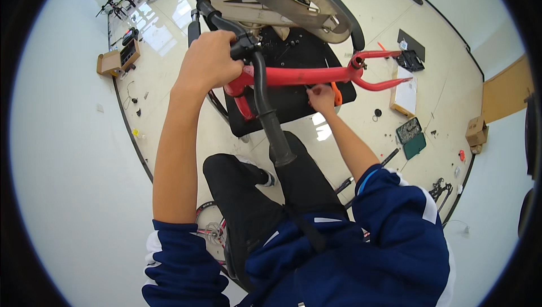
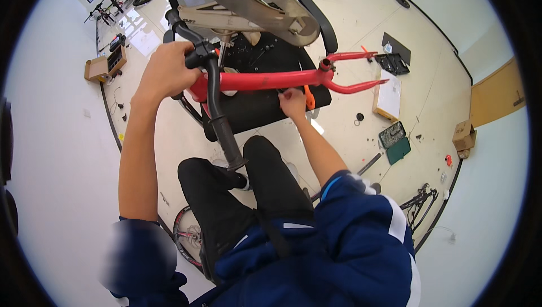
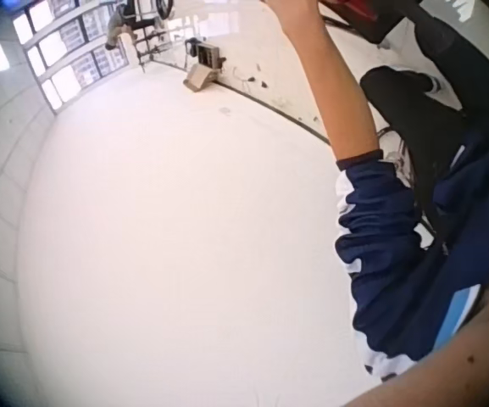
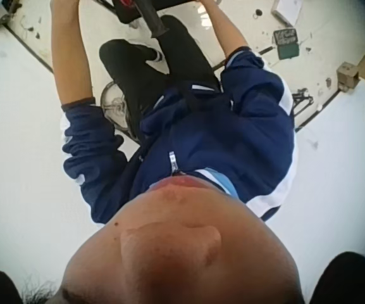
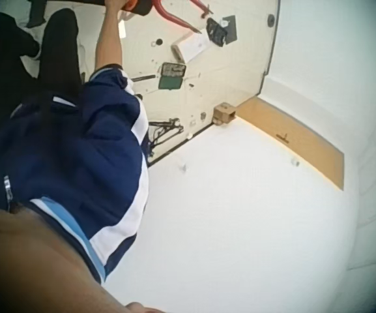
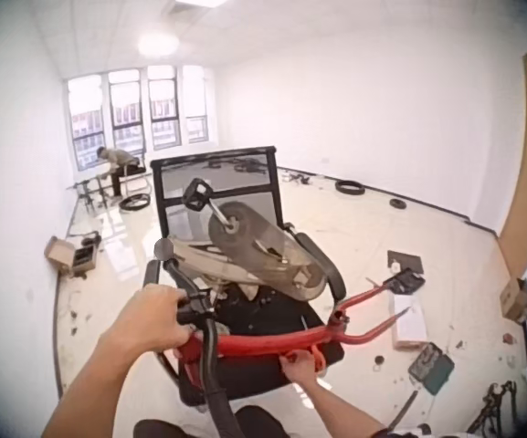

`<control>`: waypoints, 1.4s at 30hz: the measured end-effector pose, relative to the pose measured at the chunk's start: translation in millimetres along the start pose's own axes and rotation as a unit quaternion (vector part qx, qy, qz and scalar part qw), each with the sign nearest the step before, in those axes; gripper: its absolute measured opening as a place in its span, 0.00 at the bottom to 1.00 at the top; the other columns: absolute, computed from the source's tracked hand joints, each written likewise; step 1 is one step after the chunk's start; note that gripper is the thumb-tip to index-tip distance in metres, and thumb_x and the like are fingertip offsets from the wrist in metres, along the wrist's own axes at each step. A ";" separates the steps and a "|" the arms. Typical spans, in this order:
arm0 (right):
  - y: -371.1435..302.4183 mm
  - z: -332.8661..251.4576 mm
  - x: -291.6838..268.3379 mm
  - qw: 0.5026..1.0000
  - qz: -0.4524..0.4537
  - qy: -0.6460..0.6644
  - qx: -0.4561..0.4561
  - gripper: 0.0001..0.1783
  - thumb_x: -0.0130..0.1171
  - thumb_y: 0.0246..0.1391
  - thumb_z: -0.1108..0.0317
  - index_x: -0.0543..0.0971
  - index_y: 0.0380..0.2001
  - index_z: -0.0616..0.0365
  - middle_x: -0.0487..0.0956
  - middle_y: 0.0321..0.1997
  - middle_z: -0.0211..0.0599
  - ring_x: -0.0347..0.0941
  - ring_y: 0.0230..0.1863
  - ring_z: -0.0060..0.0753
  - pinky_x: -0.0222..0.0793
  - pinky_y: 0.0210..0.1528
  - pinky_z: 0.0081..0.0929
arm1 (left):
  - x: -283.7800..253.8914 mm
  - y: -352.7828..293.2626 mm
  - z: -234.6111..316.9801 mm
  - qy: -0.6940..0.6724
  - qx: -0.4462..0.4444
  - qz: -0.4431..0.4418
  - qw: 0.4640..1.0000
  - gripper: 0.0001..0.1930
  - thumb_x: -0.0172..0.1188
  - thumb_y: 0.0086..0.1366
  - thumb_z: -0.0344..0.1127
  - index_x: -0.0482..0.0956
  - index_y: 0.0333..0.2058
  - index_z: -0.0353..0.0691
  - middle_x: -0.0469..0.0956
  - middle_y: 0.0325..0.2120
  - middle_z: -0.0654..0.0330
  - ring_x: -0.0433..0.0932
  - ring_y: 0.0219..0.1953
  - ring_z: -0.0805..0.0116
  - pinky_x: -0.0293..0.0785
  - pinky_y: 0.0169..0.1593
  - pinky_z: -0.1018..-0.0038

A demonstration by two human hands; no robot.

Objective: The person uses an orange screwdriver to tighten bolts on a beige bicycle frame resting on a chair, then picks up a red bicycle fork and aligns it with the frame to prepare for attachment.

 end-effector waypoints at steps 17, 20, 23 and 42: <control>68.1 -96.8 114.6 0.930 0.050 -0.255 -0.259 0.13 0.60 0.45 0.64 0.81 0.35 0.55 0.74 0.43 0.38 0.70 0.47 0.42 0.65 0.47 0.41 | -11.5 12.0 -24.8 -0.020 -0.079 -0.058 0.995 0.15 0.62 0.43 0.31 0.80 0.32 0.28 0.78 0.21 0.45 0.78 0.26 0.49 0.75 0.36 0.64; 84.7 -93.6 131.5 0.939 0.013 -0.285 -0.195 0.11 0.61 0.43 0.63 0.83 0.31 0.53 0.75 0.43 0.37 0.70 0.47 0.41 0.65 0.47 0.45 | -12.6 8.7 -35.2 -0.040 -0.071 -0.034 0.996 0.15 0.61 0.43 0.30 0.80 0.30 0.27 0.77 0.20 0.45 0.76 0.23 0.51 0.74 0.34 0.65; 86.1 -104.5 138.6 0.915 -0.020 -0.337 -0.222 0.11 0.63 0.41 0.61 0.83 0.30 0.53 0.75 0.44 0.36 0.71 0.48 0.41 0.63 0.46 0.51 | -15.0 5.3 -47.6 -0.062 -0.082 -0.010 0.995 0.14 0.61 0.42 0.31 0.79 0.30 0.27 0.76 0.20 0.45 0.75 0.22 0.51 0.73 0.33 0.65; -42.1 -132.6 25.5 0.970 0.103 0.002 -0.222 0.04 0.54 0.59 0.75 0.72 0.38 0.63 0.80 0.38 0.41 0.78 0.41 0.43 0.70 0.47 0.33 | -25.3 -5.7 -77.0 -0.041 -0.092 0.026 0.995 0.16 0.65 0.40 0.36 0.81 0.29 0.32 0.78 0.20 0.48 0.79 0.25 0.56 0.73 0.33 0.68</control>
Point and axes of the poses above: each hand's wrist, its own y-axis towards the middle knuckle, its own x-axis out of the palm, z = x × y, the point moved 7 cm from there along y, towards the middle knuckle
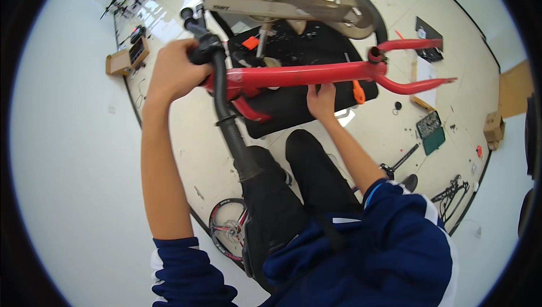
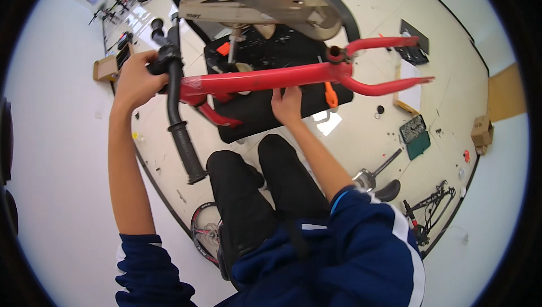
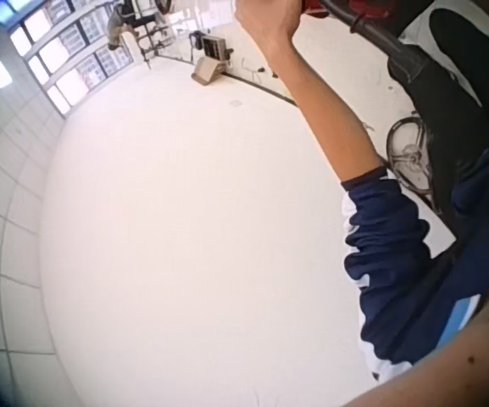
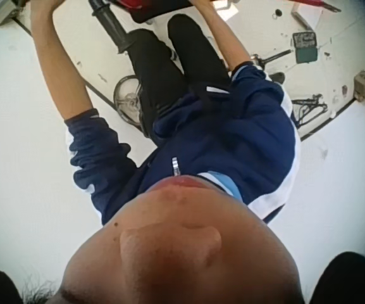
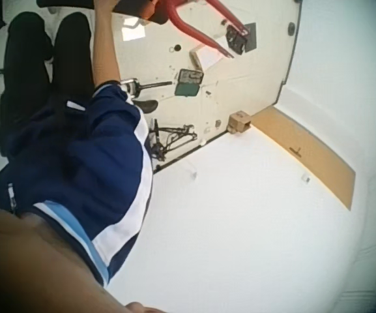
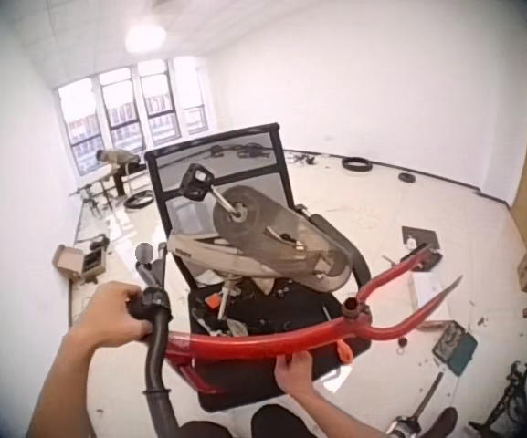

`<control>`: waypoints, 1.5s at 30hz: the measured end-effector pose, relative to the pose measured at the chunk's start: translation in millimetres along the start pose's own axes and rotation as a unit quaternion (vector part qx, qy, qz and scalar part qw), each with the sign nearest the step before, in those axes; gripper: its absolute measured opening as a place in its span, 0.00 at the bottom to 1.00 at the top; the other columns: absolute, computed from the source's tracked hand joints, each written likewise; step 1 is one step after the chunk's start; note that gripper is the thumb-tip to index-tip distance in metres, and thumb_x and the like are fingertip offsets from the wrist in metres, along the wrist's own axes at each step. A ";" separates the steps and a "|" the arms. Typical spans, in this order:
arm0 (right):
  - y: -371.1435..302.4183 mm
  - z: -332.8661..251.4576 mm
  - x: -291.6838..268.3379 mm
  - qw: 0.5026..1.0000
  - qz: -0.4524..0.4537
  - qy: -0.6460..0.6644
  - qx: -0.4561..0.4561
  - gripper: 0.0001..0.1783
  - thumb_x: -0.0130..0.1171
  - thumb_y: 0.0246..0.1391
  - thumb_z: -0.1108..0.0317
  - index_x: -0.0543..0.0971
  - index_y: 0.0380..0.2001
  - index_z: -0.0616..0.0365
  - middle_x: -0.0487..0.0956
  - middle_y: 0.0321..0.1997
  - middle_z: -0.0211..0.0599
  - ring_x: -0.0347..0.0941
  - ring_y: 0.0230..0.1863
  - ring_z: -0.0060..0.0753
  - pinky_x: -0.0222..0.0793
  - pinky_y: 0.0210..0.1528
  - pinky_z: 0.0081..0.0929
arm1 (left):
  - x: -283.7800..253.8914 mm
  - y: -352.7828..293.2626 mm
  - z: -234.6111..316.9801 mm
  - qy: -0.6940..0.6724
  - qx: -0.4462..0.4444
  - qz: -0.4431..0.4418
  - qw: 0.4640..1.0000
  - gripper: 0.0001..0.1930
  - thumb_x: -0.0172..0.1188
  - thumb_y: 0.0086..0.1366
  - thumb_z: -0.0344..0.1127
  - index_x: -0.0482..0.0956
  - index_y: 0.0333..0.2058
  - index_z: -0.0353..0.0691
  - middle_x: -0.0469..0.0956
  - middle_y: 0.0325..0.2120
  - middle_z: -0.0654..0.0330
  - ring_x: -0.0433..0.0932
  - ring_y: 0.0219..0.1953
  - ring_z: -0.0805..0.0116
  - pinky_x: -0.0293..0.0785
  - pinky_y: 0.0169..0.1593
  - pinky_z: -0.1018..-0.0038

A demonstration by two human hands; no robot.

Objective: The person uses an orange screwdriver to tighten bolts on a beige bicycle frame resting on a chair, then picks up a red bicycle fork and aligns it with the frame to prepare for attachment.

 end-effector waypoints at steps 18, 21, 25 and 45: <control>-14.2 14.3 -48.9 0.719 0.145 0.545 0.407 0.09 0.44 0.69 0.64 0.67 0.42 0.59 0.77 0.40 0.40 0.78 0.43 0.36 0.74 0.46 0.34 | 3.3 -45.9 17.4 -0.023 0.028 0.029 0.999 0.17 0.69 0.42 0.37 0.82 0.31 0.32 0.77 0.23 0.52 0.75 0.24 0.60 0.70 0.32 0.69; -17.4 44.8 -32.6 0.601 0.161 0.641 0.449 0.12 0.42 0.67 0.62 0.69 0.40 0.59 0.77 0.41 0.41 0.77 0.43 0.39 0.74 0.49 0.38 | 3.3 -50.8 26.6 -0.005 0.042 0.011 0.999 0.16 0.69 0.43 0.36 0.81 0.29 0.32 0.75 0.22 0.54 0.73 0.23 0.61 0.68 0.30 0.69; -10.7 66.2 -28.2 0.477 0.238 0.721 0.442 0.16 0.42 0.64 0.56 0.72 0.33 0.56 0.76 0.34 0.40 0.75 0.36 0.45 0.75 0.48 0.42 | 0.8 -66.7 34.9 0.005 0.086 0.035 0.996 0.14 0.69 0.42 0.35 0.80 0.26 0.32 0.72 0.20 0.55 0.71 0.22 0.60 0.66 0.29 0.69; 10.9 71.0 -36.1 0.496 0.274 0.632 0.529 0.12 0.50 0.64 0.56 0.76 0.38 0.51 0.80 0.37 0.33 0.79 0.40 0.38 0.79 0.42 0.45 | 22.9 -11.2 10.2 0.018 0.109 -0.053 0.992 0.13 0.67 0.44 0.30 0.80 0.31 0.30 0.72 0.18 0.61 0.67 0.22 0.75 0.65 0.29 0.75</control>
Point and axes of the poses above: each hand's wrist, its own y-axis towards the middle knuckle, its own x-axis out of the palm, z = x × y, the point moved 7 cm from there along y, towards the middle knuckle
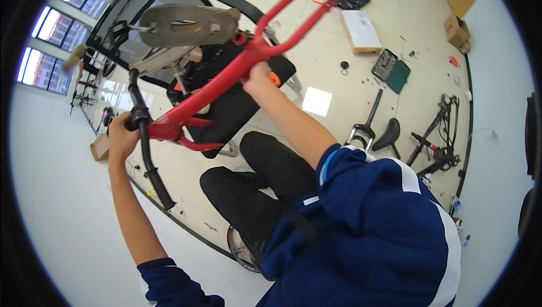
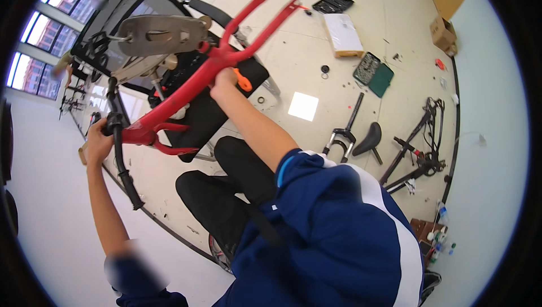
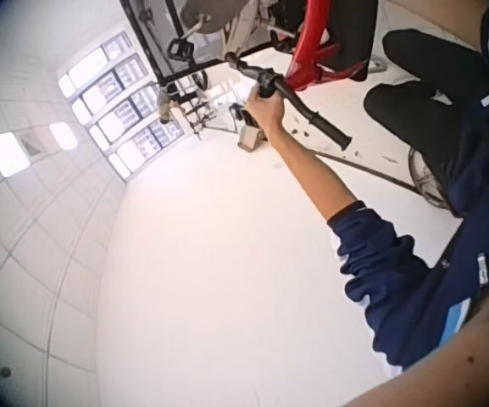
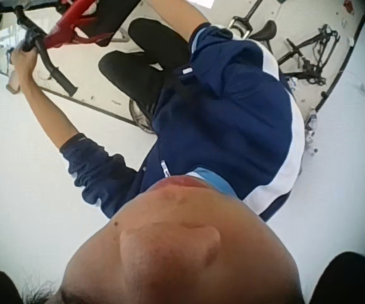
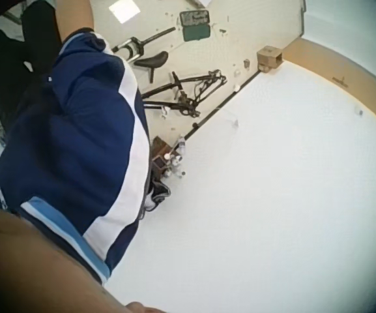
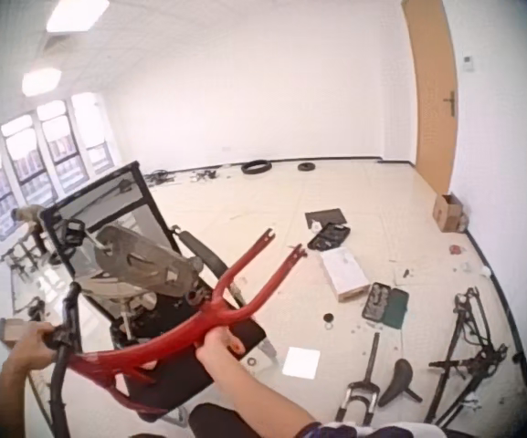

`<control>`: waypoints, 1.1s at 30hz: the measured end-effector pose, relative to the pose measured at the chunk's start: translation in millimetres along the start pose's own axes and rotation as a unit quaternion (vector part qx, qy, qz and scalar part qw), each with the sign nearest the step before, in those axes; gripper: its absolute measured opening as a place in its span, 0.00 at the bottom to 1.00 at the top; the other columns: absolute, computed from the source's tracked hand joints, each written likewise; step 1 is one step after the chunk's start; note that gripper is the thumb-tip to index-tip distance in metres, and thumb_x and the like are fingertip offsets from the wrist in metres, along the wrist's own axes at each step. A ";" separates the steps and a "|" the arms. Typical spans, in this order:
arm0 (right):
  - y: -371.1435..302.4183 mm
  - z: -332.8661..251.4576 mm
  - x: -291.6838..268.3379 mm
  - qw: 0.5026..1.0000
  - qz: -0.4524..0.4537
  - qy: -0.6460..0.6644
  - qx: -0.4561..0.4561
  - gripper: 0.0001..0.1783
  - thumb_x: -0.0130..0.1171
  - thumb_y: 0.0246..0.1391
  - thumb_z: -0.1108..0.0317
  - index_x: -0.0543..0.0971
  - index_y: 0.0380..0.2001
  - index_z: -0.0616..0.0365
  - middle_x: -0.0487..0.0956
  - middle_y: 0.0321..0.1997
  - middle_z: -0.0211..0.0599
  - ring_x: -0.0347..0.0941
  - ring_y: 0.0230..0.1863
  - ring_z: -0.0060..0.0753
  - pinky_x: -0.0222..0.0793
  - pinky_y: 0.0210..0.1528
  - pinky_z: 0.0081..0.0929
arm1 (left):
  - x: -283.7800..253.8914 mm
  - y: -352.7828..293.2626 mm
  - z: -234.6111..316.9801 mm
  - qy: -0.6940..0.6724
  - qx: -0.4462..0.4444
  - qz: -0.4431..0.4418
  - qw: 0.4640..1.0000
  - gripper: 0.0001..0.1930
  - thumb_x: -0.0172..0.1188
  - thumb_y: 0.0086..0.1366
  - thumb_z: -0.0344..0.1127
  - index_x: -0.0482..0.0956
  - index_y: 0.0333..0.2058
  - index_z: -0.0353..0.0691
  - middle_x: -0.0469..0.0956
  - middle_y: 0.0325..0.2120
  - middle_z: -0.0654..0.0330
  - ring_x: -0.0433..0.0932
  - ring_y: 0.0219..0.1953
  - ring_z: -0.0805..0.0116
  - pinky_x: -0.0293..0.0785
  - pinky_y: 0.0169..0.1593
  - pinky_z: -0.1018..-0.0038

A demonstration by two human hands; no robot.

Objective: The person uses an orange screwdriver to tighten bolts on a beige bicycle frame resting on a chair, then picks up a red bicycle fork and aligns it with the frame to prepare for attachment.

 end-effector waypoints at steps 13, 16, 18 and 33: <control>-3.1 -18.9 27.9 0.993 -0.064 -0.089 -0.038 0.12 0.40 0.66 0.68 0.71 0.45 0.61 0.78 0.40 0.43 0.79 0.38 0.39 0.79 0.43 0.44 | 3.9 37.3 -23.3 -0.020 -0.024 -0.028 0.999 0.17 0.67 0.47 0.34 0.81 0.34 0.29 0.77 0.21 0.62 0.71 0.24 0.76 0.69 0.32 0.77; 6.4 -30.7 7.2 0.987 -0.006 -0.112 -0.113 0.09 0.42 0.65 0.70 0.70 0.42 0.63 0.77 0.34 0.43 0.79 0.32 0.40 0.80 0.39 0.42 | 7.3 42.3 -18.1 -0.026 -0.020 -0.040 0.999 0.16 0.68 0.47 0.34 0.81 0.34 0.29 0.77 0.21 0.62 0.71 0.24 0.77 0.68 0.31 0.77; 10.5 -29.7 -21.3 0.985 0.003 -0.134 -0.104 0.07 0.48 0.65 0.68 0.70 0.39 0.62 0.73 0.28 0.37 0.77 0.28 0.37 0.80 0.35 0.39 | 3.8 40.2 -13.2 -0.022 -0.028 -0.040 0.999 0.16 0.67 0.47 0.33 0.81 0.34 0.30 0.76 0.21 0.63 0.70 0.23 0.77 0.68 0.30 0.77; -10.1 0.4 -68.0 0.907 -0.072 -0.409 -0.073 0.14 0.56 0.61 0.60 0.79 0.32 0.60 0.67 0.19 0.24 0.59 0.17 0.16 0.53 0.17 0.20 | 2.6 32.4 -14.0 -0.026 -0.026 -0.019 0.999 0.16 0.69 0.46 0.34 0.84 0.34 0.33 0.80 0.22 0.61 0.74 0.24 0.76 0.70 0.33 0.77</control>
Point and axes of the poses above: each hand's wrist, its own y-axis towards the middle knuckle, its own x-axis out of the palm, z = x × y, the point moved 7 cm from there along y, towards the middle knuckle
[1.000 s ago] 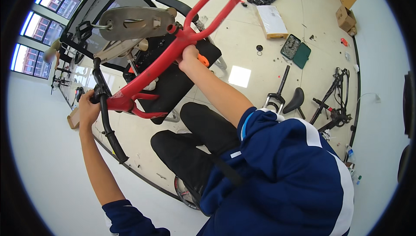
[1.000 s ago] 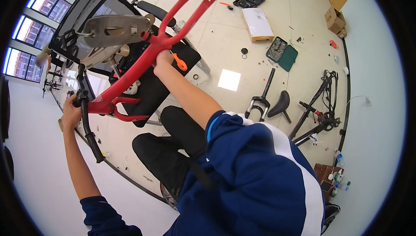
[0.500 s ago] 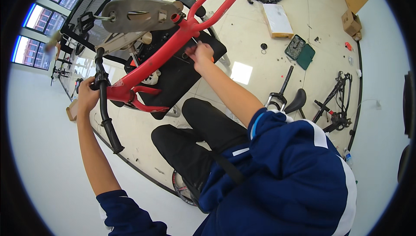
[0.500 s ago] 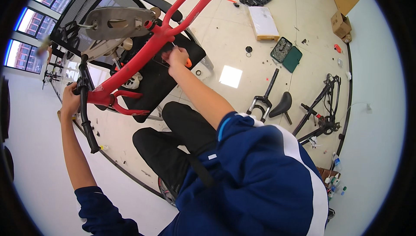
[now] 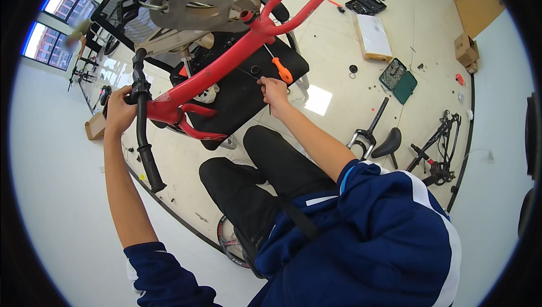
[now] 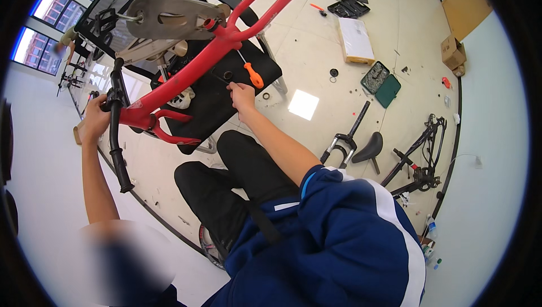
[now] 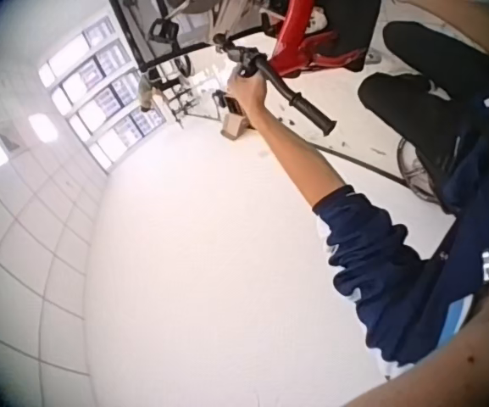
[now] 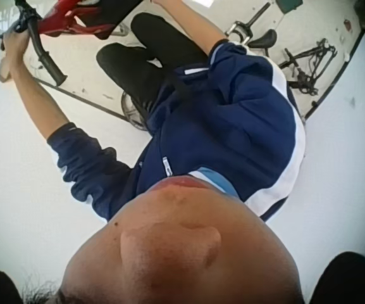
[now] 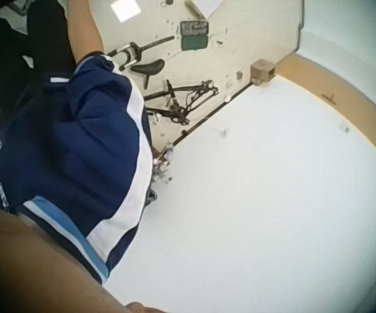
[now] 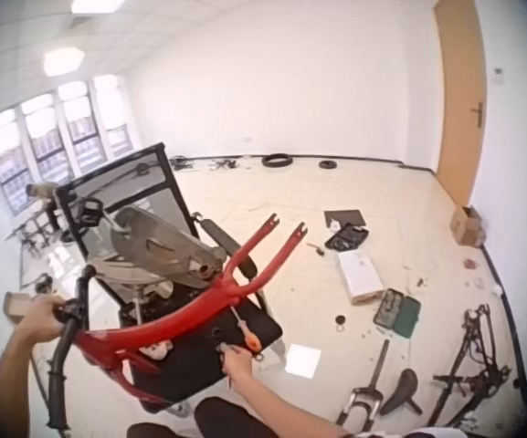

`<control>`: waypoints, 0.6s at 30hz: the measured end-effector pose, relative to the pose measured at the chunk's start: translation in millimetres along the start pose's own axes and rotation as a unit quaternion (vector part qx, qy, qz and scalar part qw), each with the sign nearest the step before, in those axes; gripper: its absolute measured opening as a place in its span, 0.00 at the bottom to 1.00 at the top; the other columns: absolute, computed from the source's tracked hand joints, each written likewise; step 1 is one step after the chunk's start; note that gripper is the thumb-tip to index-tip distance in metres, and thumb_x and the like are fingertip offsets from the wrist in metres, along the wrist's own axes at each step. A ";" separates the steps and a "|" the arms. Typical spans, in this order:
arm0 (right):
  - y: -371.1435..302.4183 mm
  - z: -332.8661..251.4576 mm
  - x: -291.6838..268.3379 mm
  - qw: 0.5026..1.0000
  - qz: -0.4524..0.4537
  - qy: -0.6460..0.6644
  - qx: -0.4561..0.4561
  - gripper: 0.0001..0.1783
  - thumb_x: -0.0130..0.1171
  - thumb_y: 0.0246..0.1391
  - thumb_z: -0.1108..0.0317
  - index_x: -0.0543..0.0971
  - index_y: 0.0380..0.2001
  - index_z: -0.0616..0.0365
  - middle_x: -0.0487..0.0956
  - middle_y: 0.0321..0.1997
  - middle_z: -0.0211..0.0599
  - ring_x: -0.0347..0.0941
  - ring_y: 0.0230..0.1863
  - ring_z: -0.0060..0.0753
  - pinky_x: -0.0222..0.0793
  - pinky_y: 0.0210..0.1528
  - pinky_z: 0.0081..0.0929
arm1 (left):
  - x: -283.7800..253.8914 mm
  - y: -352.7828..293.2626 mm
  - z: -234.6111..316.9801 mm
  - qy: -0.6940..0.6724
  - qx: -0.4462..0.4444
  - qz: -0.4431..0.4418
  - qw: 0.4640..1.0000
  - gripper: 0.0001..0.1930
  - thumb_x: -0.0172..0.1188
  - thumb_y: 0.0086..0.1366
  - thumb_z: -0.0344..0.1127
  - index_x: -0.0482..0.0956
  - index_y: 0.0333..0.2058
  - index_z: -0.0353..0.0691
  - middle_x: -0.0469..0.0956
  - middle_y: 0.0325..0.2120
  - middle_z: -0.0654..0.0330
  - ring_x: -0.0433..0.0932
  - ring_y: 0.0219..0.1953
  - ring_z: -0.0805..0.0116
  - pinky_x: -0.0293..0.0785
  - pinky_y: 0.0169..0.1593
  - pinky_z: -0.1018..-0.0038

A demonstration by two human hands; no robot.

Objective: The person uses an orange screwdriver to tighten bolts on a beige bicycle frame resting on a chair, then picks up a red bicycle fork and aligns it with the frame to prepare for attachment.

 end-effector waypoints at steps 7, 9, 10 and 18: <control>-42.0 -18.2 60.2 0.988 -0.156 -0.005 -0.007 0.15 0.47 0.68 0.61 0.77 0.36 0.61 0.68 0.19 0.26 0.59 0.16 0.15 0.54 0.17 0.17 | 1.5 -2.9 -0.5 -0.014 -0.005 0.000 1.000 0.14 0.66 0.47 0.29 0.83 0.35 0.32 0.77 0.20 0.61 0.73 0.21 0.77 0.67 0.27 0.77; -64.7 -31.4 83.5 0.975 -0.219 -0.012 -0.038 0.16 0.46 0.68 0.61 0.77 0.36 0.61 0.71 0.18 0.27 0.60 0.15 0.15 0.55 0.17 0.17 | 0.1 -5.1 5.2 -0.018 -0.010 0.005 1.000 0.13 0.66 0.46 0.29 0.82 0.33 0.32 0.76 0.19 0.62 0.73 0.21 0.77 0.67 0.26 0.77; -74.6 -39.7 94.0 0.968 -0.241 -0.031 -0.064 0.16 0.45 0.69 0.60 0.76 0.37 0.60 0.71 0.19 0.28 0.60 0.15 0.15 0.55 0.17 0.17 | 1.8 -6.1 3.5 -0.018 -0.013 0.003 1.000 0.13 0.66 0.46 0.30 0.81 0.32 0.31 0.75 0.19 0.63 0.71 0.22 0.77 0.67 0.28 0.77; -55.6 -134.1 68.5 0.909 -0.027 -0.158 -0.385 0.11 0.61 0.60 0.63 0.79 0.33 0.62 0.75 0.24 0.24 0.67 0.23 0.15 0.63 0.25 0.19 | -0.1 -12.1 -0.4 -0.025 -0.005 0.031 0.999 0.15 0.65 0.43 0.30 0.82 0.33 0.32 0.77 0.20 0.58 0.75 0.21 0.72 0.70 0.28 0.75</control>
Point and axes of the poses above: each hand's wrist, its own y-axis towards the middle knuckle, its own x-axis out of the palm, z = x × y, the point moved 7 cm from there along y, towards the middle knuckle
